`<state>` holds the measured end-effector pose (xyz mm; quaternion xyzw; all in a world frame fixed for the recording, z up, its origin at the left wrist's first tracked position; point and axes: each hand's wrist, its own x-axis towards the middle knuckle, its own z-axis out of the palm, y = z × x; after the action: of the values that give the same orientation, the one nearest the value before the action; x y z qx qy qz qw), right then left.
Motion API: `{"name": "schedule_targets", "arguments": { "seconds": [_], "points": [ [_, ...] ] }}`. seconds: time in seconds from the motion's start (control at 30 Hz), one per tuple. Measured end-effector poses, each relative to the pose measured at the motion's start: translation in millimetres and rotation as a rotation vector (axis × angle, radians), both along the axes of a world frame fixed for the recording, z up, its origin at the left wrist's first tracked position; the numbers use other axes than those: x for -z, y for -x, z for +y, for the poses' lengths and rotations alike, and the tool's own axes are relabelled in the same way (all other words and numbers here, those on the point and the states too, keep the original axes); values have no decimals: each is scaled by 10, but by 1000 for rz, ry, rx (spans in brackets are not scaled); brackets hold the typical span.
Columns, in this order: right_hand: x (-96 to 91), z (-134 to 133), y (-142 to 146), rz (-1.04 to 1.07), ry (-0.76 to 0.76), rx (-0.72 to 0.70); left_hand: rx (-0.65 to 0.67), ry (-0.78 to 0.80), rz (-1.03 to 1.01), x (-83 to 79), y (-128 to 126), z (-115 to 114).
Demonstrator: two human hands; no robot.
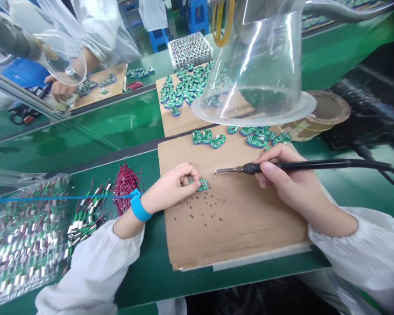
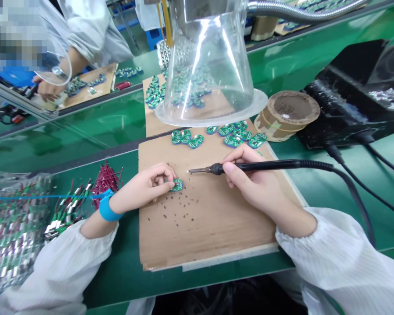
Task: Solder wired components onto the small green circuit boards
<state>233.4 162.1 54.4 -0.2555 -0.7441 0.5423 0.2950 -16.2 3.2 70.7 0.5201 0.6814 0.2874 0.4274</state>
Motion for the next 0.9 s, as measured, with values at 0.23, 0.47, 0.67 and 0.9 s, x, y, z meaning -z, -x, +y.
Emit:
{"name": "schedule_targets", "arguments": {
  "seconds": [0.23, 0.47, 0.67, 0.9],
  "points": [
    [-69, -23, 14, -55, -23, -42, -4, 15, -6, -19, -1, 4],
    [-93, -30, 36, -52, -36, -53, 29, -35, 13, -5, 10, 3],
    [-114, -31, 38, -66, -35, -56, 46, -48, 81, -20, -2, 9],
    [-103, -36, 26, -70, -39, -55, 63, -57, 115, -36, 7, 6]
  ]
}}
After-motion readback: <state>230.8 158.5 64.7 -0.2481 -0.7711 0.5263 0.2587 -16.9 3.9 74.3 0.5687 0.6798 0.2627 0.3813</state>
